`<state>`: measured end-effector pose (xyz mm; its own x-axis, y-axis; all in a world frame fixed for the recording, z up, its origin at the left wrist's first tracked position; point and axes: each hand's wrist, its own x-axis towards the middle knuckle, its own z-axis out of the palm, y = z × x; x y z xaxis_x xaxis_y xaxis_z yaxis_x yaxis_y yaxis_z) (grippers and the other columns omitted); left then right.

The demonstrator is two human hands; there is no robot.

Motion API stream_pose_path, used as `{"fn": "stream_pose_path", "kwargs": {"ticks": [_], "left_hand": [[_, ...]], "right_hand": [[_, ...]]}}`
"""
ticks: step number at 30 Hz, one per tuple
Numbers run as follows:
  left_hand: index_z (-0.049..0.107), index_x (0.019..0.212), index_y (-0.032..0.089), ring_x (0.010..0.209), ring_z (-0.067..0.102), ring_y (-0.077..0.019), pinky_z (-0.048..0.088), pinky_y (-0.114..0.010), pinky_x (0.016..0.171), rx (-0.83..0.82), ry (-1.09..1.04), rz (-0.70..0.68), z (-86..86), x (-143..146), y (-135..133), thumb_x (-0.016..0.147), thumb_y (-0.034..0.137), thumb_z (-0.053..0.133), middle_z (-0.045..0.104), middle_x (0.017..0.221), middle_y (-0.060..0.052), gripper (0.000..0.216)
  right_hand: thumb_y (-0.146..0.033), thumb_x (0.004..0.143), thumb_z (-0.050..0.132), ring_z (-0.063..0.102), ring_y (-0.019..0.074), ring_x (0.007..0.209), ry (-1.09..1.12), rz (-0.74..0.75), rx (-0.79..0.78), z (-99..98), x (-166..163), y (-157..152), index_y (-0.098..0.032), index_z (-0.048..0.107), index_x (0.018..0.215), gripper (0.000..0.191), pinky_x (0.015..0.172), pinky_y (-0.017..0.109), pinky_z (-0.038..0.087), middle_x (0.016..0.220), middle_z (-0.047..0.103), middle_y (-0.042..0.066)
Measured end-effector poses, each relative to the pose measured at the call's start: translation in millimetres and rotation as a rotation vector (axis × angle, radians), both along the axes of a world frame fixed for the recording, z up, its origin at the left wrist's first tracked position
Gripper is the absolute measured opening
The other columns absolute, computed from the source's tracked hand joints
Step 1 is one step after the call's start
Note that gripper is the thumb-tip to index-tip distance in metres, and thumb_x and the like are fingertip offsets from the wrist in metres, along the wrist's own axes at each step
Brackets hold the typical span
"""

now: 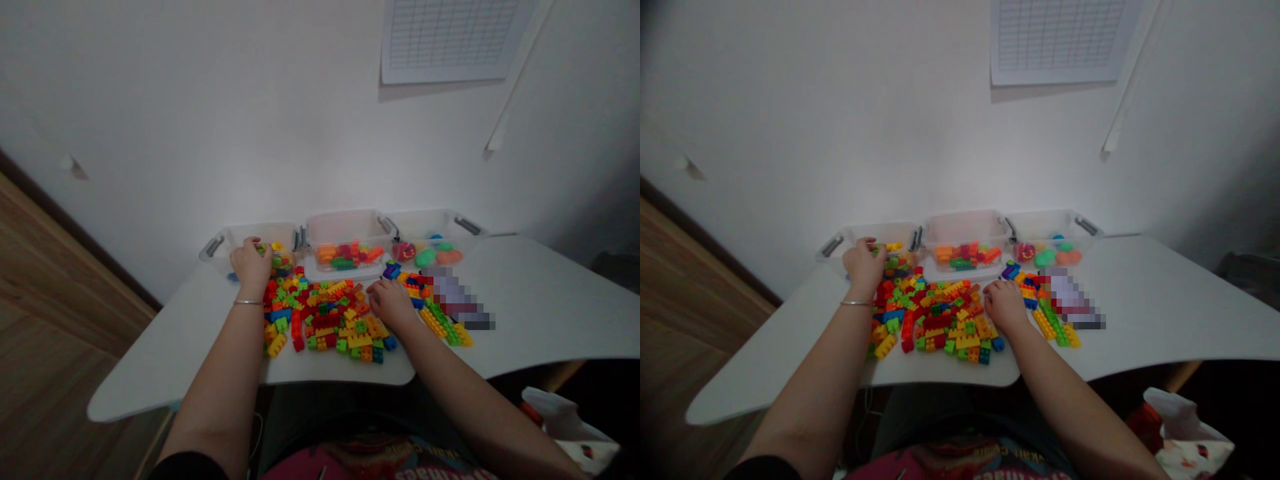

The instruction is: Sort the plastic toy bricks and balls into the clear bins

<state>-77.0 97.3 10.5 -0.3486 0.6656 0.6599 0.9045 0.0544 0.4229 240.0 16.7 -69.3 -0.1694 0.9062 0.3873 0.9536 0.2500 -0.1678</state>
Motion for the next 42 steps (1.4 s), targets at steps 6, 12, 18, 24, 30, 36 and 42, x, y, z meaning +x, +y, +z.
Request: {"fn": "stream_pose_path", "kwargs": {"ticks": [6, 12, 18, 24, 30, 36, 42], "left_hand": [[0.056, 0.122, 0.016, 0.1, 0.061, -0.0296, 0.033, -0.044, 0.099, 0.025, 0.059, -0.07, -2.2, -1.4, -0.5, 0.086, 0.034, 0.047, 0.072, 0.104, -0.011, 0.041], [0.056, 0.124, 0.016, 0.103, 0.061, -0.0297, 0.031, -0.048, 0.104, -0.014, 0.048, -0.137, 1.5, -3.1, -5.8, 0.087, 0.033, 0.047, 0.071, 0.107, -0.011, 0.042], [0.055, 0.125, 0.017, 0.114, 0.057, -0.0268, 0.04, -0.043, 0.101, 0.108, 0.026, -0.354, 6.2, 22.0, -37.6, 0.085, 0.027, 0.048, 0.064, 0.122, -0.012, 0.042], [0.058, 0.12, 0.02, 0.106, 0.06, -0.0262, 0.045, -0.043, 0.096, -0.003, 0.154, -0.581, -19.5, 77.8, -90.0, 0.086, 0.026, 0.052, 0.067, 0.114, -0.01, 0.035], [0.064, 0.112, 0.023, 0.109, 0.059, -0.0306, 0.041, -0.054, 0.099, -0.191, 0.359, -0.596, -45.5, 97.2, -114.5, 0.09, 0.038, 0.054, 0.066, 0.117, -0.011, 0.028], [0.067, 0.105, 0.022, 0.107, 0.062, -0.0297, 0.038, -0.057, 0.103, -0.255, 0.424, -0.588, -54.1, 91.8, -106.9, 0.092, 0.04, 0.05, 0.069, 0.111, -0.011, 0.028], [0.068, 0.1, 0.022, 0.103, 0.063, -0.0269, 0.042, -0.05, 0.098, -0.211, 0.41, -0.583, -58.3, 90.6, -105.2, 0.091, 0.038, 0.052, 0.07, 0.107, -0.01, 0.024]], "right_hand": [[-0.019, 0.083, 0.055, 0.059, 0.0239, 0.096, -0.004, 0.007, -0.009, -0.7, 0.7, 1.5, -0.019, 0.07, 0.097, 0.02, 0.089, 0.035, 0.037, 0.098, 0.069, 0.008], [-0.018, 0.084, 0.054, 0.059, 0.0243, 0.102, 0.004, 0.025, -0.03, -0.4, 1.2, 2.3, -0.017, 0.067, 0.108, 0.027, 0.092, 0.035, 0.04, 0.103, 0.068, 0.01], [-0.013, 0.083, 0.051, 0.059, 0.0219, 0.101, 0.014, 0.064, -0.023, -3.9, 3.1, 4.8, -0.024, 0.062, 0.125, 0.044, 0.09, 0.033, 0.043, 0.106, 0.067, 0.008], [-0.011, 0.085, 0.049, 0.059, 0.0199, 0.104, -0.006, 0.151, 0.025, -13.0, 4.6, 10.6, -0.028, 0.061, 0.127, 0.047, 0.09, 0.033, 0.044, 0.118, 0.065, 0.007], [-0.015, 0.085, 0.052, 0.056, 0.0234, 0.11, -0.017, 0.104, 0.051, -13.1, 3.2, 8.5, -0.026, 0.066, 0.12, 0.039, 0.096, 0.038, 0.04, 0.12, 0.065, 0.007], [-0.014, 0.083, 0.052, 0.055, 0.0245, 0.107, 0.037, 0.005, 0.086, -5.4, 2.4, 4.2, -0.016, 0.063, 0.122, 0.041, 0.097, 0.037, 0.04, 0.118, 0.066, 0.01], [-0.014, 0.085, 0.05, 0.053, 0.0244, 0.109, 0.009, 0.034, 0.083, -6.1, 1.8, 5.2, -0.018, 0.065, 0.12, 0.039, 0.099, 0.037, 0.037, 0.124, 0.065, 0.007]]}}
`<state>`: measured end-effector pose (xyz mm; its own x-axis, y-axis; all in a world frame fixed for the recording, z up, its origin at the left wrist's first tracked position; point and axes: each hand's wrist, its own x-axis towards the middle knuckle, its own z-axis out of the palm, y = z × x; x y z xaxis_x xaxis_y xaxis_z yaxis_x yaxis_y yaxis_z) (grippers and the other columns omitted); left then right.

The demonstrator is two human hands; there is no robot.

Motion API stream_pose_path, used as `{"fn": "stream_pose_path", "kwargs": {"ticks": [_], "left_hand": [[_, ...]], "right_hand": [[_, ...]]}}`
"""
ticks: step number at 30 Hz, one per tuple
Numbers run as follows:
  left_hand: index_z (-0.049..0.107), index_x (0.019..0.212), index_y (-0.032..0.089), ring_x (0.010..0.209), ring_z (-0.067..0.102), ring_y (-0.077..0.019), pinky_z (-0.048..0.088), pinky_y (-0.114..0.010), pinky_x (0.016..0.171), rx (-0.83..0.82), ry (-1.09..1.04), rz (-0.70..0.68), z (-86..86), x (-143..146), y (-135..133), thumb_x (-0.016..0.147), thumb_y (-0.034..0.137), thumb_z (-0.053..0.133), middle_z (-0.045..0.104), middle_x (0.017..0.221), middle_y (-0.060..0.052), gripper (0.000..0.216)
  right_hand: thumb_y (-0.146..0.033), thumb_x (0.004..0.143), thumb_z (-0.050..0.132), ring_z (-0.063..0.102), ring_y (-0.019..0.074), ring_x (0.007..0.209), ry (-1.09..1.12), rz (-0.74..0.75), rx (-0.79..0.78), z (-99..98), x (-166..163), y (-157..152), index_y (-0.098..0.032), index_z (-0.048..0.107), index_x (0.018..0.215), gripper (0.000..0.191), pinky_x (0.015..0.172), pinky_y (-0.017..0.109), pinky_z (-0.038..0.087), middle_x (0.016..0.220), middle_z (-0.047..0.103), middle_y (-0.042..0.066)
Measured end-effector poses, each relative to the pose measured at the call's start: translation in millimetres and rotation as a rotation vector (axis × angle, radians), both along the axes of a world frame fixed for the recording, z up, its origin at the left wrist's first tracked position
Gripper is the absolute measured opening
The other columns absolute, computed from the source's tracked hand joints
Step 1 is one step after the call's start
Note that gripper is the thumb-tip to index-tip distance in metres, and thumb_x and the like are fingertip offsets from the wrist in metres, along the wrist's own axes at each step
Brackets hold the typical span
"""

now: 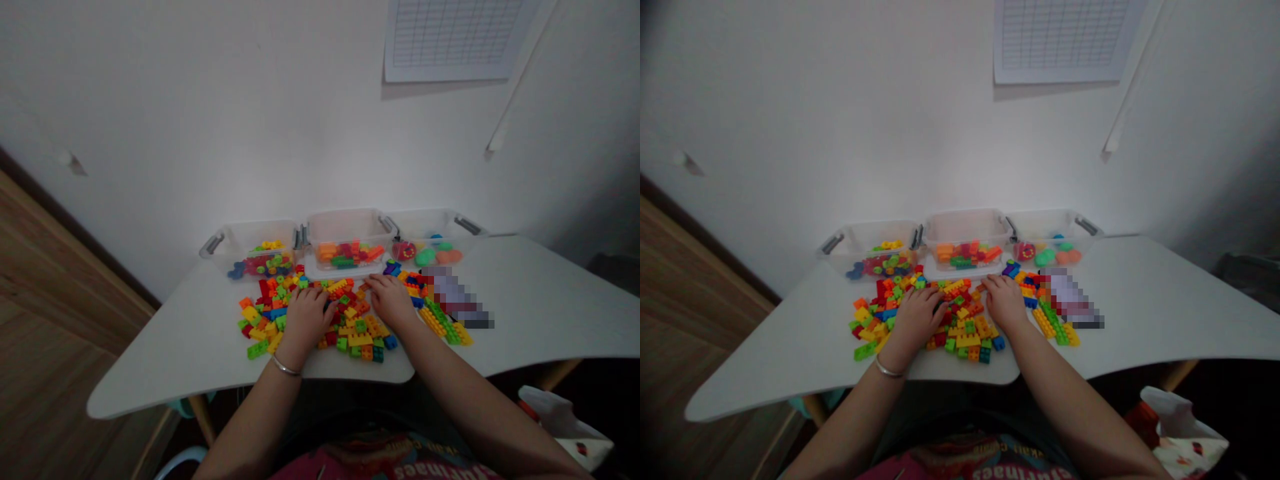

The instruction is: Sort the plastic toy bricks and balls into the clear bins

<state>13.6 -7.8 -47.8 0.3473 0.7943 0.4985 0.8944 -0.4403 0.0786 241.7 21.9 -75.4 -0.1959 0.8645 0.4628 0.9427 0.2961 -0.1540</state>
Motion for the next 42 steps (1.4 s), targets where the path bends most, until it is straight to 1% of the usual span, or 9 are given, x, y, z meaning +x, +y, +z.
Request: {"fn": "stream_pose_path", "kwargs": {"ticks": [5, 16, 19, 21, 26, 29, 32, 35, 42], "left_hand": [[0.069, 0.099, 0.021, 0.101, 0.062, -0.0247, 0.047, -0.043, 0.092, -0.042, -0.024, -0.009, -1.1, -1.1, 3.0, 0.091, 0.033, 0.052, 0.07, 0.107, -0.009, 0.022], [0.069, 0.102, 0.018, 0.106, 0.061, -0.0248, 0.047, -0.042, 0.097, -0.088, -0.049, 0.007, -1.5, -1.4, 4.3, 0.091, 0.031, 0.052, 0.069, 0.111, -0.009, 0.025], [0.07, 0.102, 0.019, 0.106, 0.061, -0.0248, 0.048, -0.042, 0.096, -0.088, -0.052, 0.005, -1.7, -1.3, 4.5, 0.09, 0.03, 0.052, 0.069, 0.111, -0.009, 0.024], [0.07, 0.102, 0.019, 0.106, 0.061, -0.0247, 0.048, -0.042, 0.096, -0.092, -0.051, 0.008, -1.7, -1.1, 4.4, 0.09, 0.03, 0.052, 0.069, 0.112, -0.009, 0.024], [0.069, 0.102, 0.019, 0.106, 0.06, -0.0242, 0.047, -0.042, 0.096, -0.085, -0.05, 0.009, -1.3, -1.2, 3.4, 0.091, 0.031, 0.051, 0.069, 0.112, -0.009, 0.024], [0.069, 0.102, 0.018, 0.106, 0.06, -0.0246, 0.047, -0.042, 0.096, -0.089, -0.038, 0.008, 0.0, -1.3, 2.5, 0.092, 0.03, 0.051, 0.069, 0.111, -0.009, 0.024], [0.069, 0.102, 0.018, 0.106, 0.06, -0.025, 0.048, -0.042, 0.095, -0.089, -0.028, 0.009, 0.9, -1.1, 2.2, 0.091, 0.03, 0.051, 0.068, 0.111, -0.01, 0.024], [0.069, 0.101, 0.017, 0.105, 0.06, -0.0249, 0.048, -0.042, 0.095, -0.09, -0.032, 0.006, -0.2, -1.1, 3.1, 0.092, 0.03, 0.05, 0.068, 0.11, -0.01, 0.025], [0.069, 0.1, 0.019, 0.103, 0.06, -0.0238, 0.047, -0.041, 0.095, -0.065, -0.068, -0.003, -4.3, -1.8, 4.6, 0.091, 0.031, 0.051, 0.069, 0.108, -0.008, 0.023]], "right_hand": [[-0.014, 0.085, 0.051, 0.053, 0.0234, 0.106, -0.02, -0.014, -0.028, 2.1, -0.8, -0.8, -0.018, 0.068, 0.112, 0.033, 0.097, 0.034, 0.038, 0.114, 0.068, 0.008], [-0.017, 0.085, 0.054, 0.055, 0.0247, 0.095, 0.0, -0.039, -0.03, 3.5, -1.4, 0.8, -0.019, 0.066, 0.087, 0.012, 0.087, 0.034, 0.039, 0.089, 0.069, 0.007], [-0.02, 0.087, 0.053, 0.057, 0.0255, 0.091, 0.065, -0.035, -0.006, 1.4, 0.6, 3.4, -0.02, 0.064, 0.085, 0.01, 0.082, 0.036, 0.041, 0.086, 0.068, 0.007], [-0.021, 0.086, 0.053, 0.058, 0.0243, 0.086, 0.196, -0.024, 0.065, 2.7, 1.8, 5.4, -0.019, 0.061, 0.088, 0.009, 0.078, 0.036, 0.043, 0.086, 0.067, 0.008], [-0.025, 0.084, 0.054, 0.058, 0.0208, 0.082, 0.592, 0.089, 0.411, 25.4, 1.5, 13.7, -0.02, 0.055, 0.088, 0.007, 0.077, 0.035, 0.047, 0.086, 0.063, 0.007], [-0.024, 0.082, 0.054, 0.058, 0.02, 0.084, 0.692, 0.114, 0.507, 50.0, 0.6, 25.3, -0.021, 0.054, 0.087, 0.006, 0.077, 0.035, 0.048, 0.089, 0.063, 0.006], [-0.023, 0.081, 0.052, 0.058, 0.0198, 0.084, 0.697, 0.135, 0.508, 73.1, 1.4, 43.4, -0.022, 0.054, 0.084, 0.004, 0.079, 0.036, 0.048, 0.088, 0.064, 0.005], [-0.024, 0.081, 0.051, 0.058, 0.0209, 0.084, 0.639, 0.075, 0.461, 86.4, 2.5, 61.9, -0.02, 0.056, 0.087, 0.009, 0.081, 0.037, 0.047, 0.088, 0.065, 0.007], [-0.024, 0.086, 0.047, 0.058, 0.026, 0.089, 0.348, -0.121, 0.318, 88.2, -4.1, 73.7, -0.02, 0.064, 0.088, 0.017, 0.083, 0.039, 0.042, 0.092, 0.069, 0.009]]}}
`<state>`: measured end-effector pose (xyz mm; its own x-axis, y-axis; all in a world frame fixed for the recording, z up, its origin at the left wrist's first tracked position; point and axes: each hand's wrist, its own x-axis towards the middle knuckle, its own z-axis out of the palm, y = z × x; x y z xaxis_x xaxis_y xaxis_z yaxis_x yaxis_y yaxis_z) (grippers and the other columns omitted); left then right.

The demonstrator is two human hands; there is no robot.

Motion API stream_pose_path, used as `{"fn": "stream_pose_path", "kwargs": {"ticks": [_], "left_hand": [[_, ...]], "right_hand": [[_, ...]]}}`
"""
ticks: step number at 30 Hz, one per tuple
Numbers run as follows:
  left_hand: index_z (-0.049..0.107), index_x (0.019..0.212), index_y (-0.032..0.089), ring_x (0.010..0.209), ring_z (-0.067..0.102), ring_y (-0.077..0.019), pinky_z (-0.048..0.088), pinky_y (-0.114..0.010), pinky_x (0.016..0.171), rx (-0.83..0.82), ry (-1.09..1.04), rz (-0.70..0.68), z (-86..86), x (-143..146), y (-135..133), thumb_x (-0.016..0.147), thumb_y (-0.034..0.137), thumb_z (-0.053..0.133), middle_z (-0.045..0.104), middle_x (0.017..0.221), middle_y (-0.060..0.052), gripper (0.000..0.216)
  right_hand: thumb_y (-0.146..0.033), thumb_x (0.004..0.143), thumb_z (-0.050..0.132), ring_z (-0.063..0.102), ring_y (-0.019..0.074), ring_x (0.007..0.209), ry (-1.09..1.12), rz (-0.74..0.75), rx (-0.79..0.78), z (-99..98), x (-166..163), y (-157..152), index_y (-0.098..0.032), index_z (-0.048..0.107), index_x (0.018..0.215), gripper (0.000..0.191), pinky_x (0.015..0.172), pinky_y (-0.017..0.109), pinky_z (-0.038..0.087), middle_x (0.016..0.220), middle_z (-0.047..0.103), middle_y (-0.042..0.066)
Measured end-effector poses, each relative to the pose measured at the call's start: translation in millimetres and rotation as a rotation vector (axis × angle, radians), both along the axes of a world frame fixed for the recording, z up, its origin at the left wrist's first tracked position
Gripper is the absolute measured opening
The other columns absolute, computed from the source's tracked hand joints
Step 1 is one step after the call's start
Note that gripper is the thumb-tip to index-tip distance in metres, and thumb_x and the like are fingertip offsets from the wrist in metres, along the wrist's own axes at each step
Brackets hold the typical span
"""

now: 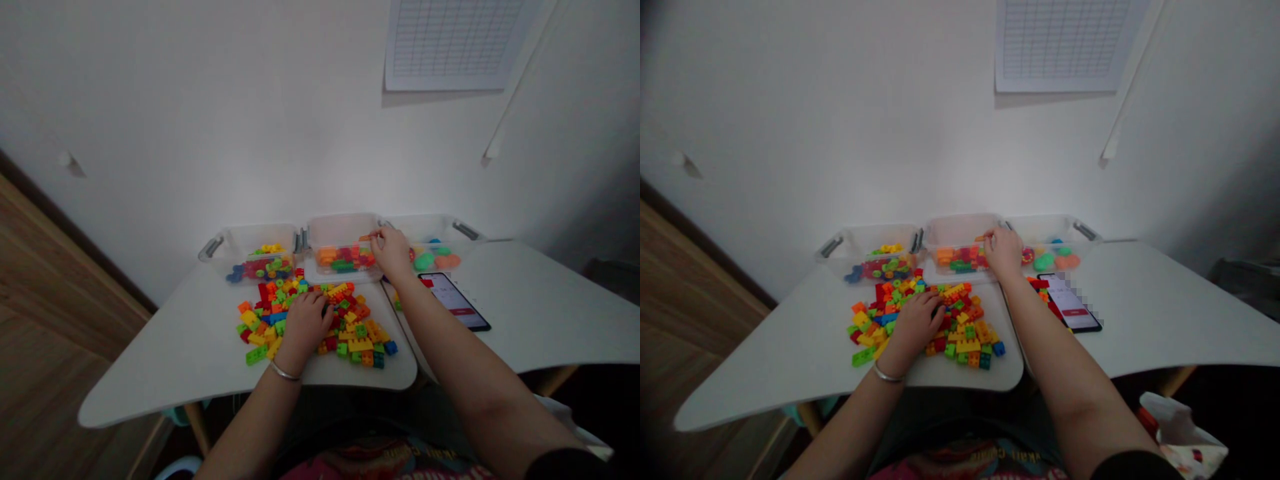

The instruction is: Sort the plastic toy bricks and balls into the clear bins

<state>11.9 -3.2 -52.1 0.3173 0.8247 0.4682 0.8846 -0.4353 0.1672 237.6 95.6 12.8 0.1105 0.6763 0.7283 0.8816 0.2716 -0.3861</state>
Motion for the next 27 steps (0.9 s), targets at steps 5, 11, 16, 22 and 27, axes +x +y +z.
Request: {"fn": "stream_pose_path", "kwargs": {"ticks": [5, 11, 16, 22, 27], "left_hand": [[0.069, 0.1, 0.019, 0.104, 0.06, -0.025, 0.047, -0.042, 0.095, 0.006, 0.006, 0.005, -1.1, 0.3, 0.3, 0.091, 0.03, 0.051, 0.069, 0.11, -0.009, 0.024], [0.069, 0.1, 0.019, 0.104, 0.06, -0.0243, 0.047, -0.042, 0.095, 0.005, 0.018, 0.006, -0.6, 0.4, 0.6, 0.091, 0.03, 0.05, 0.069, 0.11, -0.009, 0.024], [0.069, 0.099, 0.019, 0.103, 0.06, -0.0241, 0.047, -0.042, 0.095, -0.003, 0.015, 0.004, 0.0, 0.2, 0.6, 0.091, 0.03, 0.049, 0.069, 0.109, -0.009, 0.024], [0.066, 0.102, 0.018, 0.105, 0.06, -0.0239, 0.046, -0.04, 0.095, -0.005, 0.004, 0.014, 0.3, 0.9, 0.2, 0.091, 0.03, 0.05, 0.069, 0.108, -0.01, 0.023], [0.065, 0.101, 0.017, 0.103, 0.06, -0.0219, 0.045, -0.038, 0.095, -0.016, 0.044, 0.012, 1.0, 1.4, 0.9, 0.094, 0.026, 0.044, 0.068, 0.106, -0.01, 0.024]], "right_hand": [[-0.023, 0.087, 0.046, 0.058, 0.0262, 0.093, -0.055, -0.017, -0.032, 0.5, -1.5, -5.4, -0.019, 0.068, 0.096, 0.024, 0.085, 0.039, 0.04, 0.097, 0.071, 0.009], [-0.021, 0.086, 0.045, 0.059, 0.0255, 0.096, -0.11, 0.032, -0.025, -3.5, -0.3, -4.5, -0.019, 0.072, 0.089, 0.027, 0.091, 0.043, 0.039, 0.092, 0.073, 0.009], [-0.023, 0.084, 0.048, 0.061, 0.026, 0.1, -0.03, 0.138, 0.02, -4.9, 6.2, -0.4, -0.018, 0.071, 0.098, 0.027, 0.095, 0.047, 0.043, 0.103, 0.072, 0.01], [-0.025, 0.085, 0.051, 0.058, 0.0262, 0.11, -0.003, 0.289, 0.054, -11.6, 3.9, -40.6, -0.019, 0.066, 0.108, 0.028, 0.101, 0.048, 0.04, 0.114, 0.068, 0.011], [-0.028, 0.087, 0.052, 0.054, 0.0256, 0.115, -0.071, 0.432, -0.091, -40.2, -18.4, -106.4, -0.02, 0.063, 0.115, 0.031, 0.103, 0.048, 0.041, 0.12, 0.064, 0.012]]}}
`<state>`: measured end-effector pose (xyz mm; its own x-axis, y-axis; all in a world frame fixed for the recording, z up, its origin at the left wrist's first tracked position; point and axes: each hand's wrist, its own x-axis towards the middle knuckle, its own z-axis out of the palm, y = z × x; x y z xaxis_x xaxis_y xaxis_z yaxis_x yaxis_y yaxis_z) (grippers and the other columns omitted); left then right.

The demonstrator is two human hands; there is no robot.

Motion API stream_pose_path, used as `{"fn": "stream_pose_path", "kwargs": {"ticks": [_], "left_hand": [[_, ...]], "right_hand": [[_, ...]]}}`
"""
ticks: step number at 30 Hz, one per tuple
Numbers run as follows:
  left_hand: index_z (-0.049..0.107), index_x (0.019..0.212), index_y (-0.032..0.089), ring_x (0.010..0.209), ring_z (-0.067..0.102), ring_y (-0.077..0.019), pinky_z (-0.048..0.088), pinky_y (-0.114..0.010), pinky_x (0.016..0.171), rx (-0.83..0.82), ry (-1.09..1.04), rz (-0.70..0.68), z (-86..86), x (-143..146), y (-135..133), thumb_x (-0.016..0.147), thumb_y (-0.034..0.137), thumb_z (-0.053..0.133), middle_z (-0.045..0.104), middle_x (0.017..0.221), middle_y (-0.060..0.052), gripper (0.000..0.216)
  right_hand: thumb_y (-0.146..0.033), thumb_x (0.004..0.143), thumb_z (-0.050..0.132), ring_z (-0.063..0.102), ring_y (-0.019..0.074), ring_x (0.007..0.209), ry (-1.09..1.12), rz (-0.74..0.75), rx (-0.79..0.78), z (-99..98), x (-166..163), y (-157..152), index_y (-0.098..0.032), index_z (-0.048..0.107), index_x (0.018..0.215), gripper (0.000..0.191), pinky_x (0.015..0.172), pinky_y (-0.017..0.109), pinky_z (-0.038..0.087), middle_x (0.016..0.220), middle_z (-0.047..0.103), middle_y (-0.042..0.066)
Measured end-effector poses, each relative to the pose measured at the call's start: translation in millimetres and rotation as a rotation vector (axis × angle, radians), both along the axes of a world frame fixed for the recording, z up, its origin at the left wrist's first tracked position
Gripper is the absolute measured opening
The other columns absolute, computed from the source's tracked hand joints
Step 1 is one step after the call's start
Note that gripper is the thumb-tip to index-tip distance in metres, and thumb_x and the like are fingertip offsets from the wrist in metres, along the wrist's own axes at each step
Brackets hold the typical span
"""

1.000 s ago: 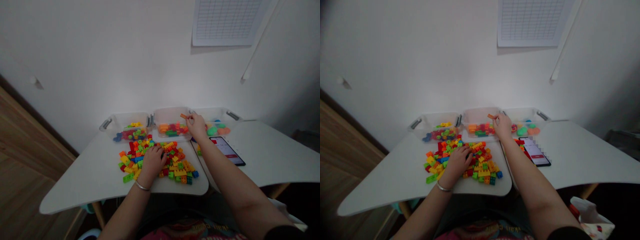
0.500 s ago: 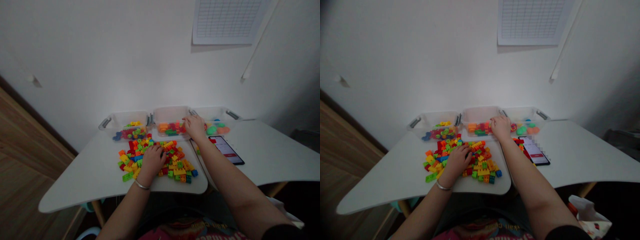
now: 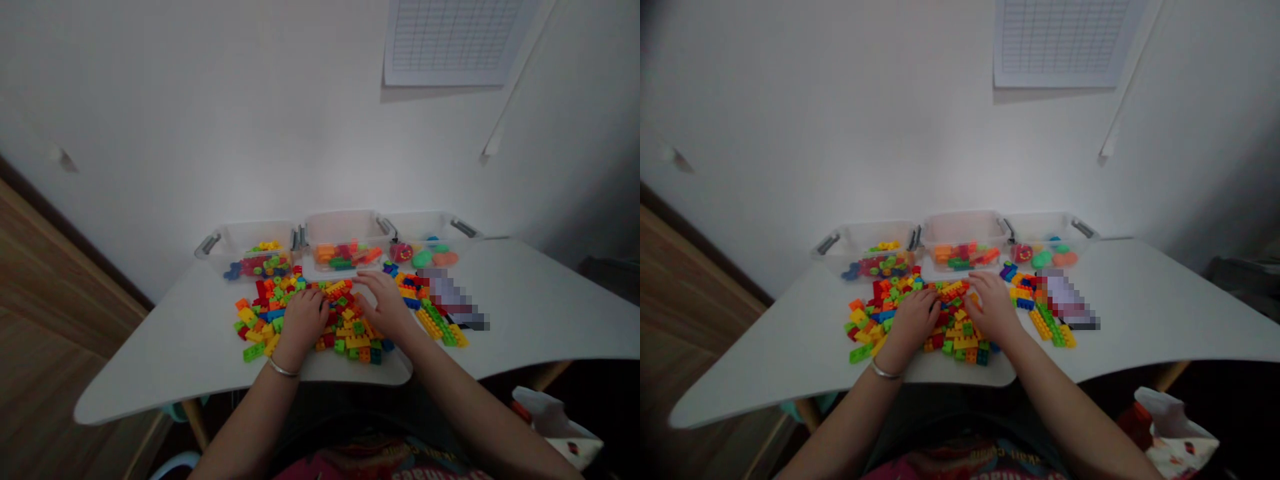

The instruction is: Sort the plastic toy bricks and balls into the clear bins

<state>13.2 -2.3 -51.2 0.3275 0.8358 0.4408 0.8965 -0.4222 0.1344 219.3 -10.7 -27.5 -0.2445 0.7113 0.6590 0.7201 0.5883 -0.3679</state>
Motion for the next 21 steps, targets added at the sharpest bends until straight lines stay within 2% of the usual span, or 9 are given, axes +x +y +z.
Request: {"fn": "stream_pose_path", "kwargs": {"ticks": [3, 7, 15, 21], "left_hand": [[0.064, 0.101, 0.016, 0.102, 0.06, -0.0216, 0.046, -0.038, 0.095, -0.006, 0.019, 0.005, -0.8, 0.0, 1.1, 0.096, 0.022, 0.038, 0.069, 0.105, -0.01, 0.028], [0.063, 0.103, 0.016, 0.101, 0.06, -0.0218, 0.046, -0.038, 0.094, 0.01, 0.016, 0.019, -2.2, -0.2, 2.4, 0.096, 0.023, 0.037, 0.069, 0.106, -0.009, 0.028], [0.063, 0.101, 0.017, 0.098, 0.061, -0.022, 0.047, -0.037, 0.091, 0.018, 0.02, 0.022, -0.8, 0.0, 1.4, 0.097, 0.023, 0.037, 0.069, 0.103, -0.009, 0.027], [0.062, 0.099, 0.017, 0.097, 0.061, -0.0212, 0.047, -0.037, 0.091, 0.016, 0.002, 0.027, -1.9, -0.3, 2.2, 0.096, 0.023, 0.038, 0.068, 0.102, -0.009, 0.025]], "right_hand": [[-0.033, 0.082, 0.059, 0.049, 0.0276, 0.122, -0.159, 0.099, -0.129, -16.8, -13.7, -26.2, -0.02, 0.057, 0.127, 0.047, 0.106, 0.048, 0.039, 0.131, 0.057, 0.012], [-0.038, 0.077, 0.066, 0.045, 0.0308, 0.126, -0.251, 0.126, -0.133, -27.1, -22.6, -32.5, -0.02, 0.056, 0.129, 0.056, 0.11, 0.052, 0.034, 0.135, 0.055, 0.012], [-0.033, 0.078, 0.067, 0.054, 0.0285, 0.116, -0.277, 0.096, -0.076, -28.3, -18.8, 0.4, -0.019, 0.063, 0.118, 0.042, 0.103, 0.049, 0.042, 0.123, 0.063, 0.012], [-0.033, 0.082, 0.065, 0.057, 0.0257, 0.113, -0.312, 0.172, -0.057, -30.0, -14.0, 15.8, -0.02, 0.064, 0.116, 0.036, 0.101, 0.047, 0.043, 0.116, 0.067, 0.01]]}}
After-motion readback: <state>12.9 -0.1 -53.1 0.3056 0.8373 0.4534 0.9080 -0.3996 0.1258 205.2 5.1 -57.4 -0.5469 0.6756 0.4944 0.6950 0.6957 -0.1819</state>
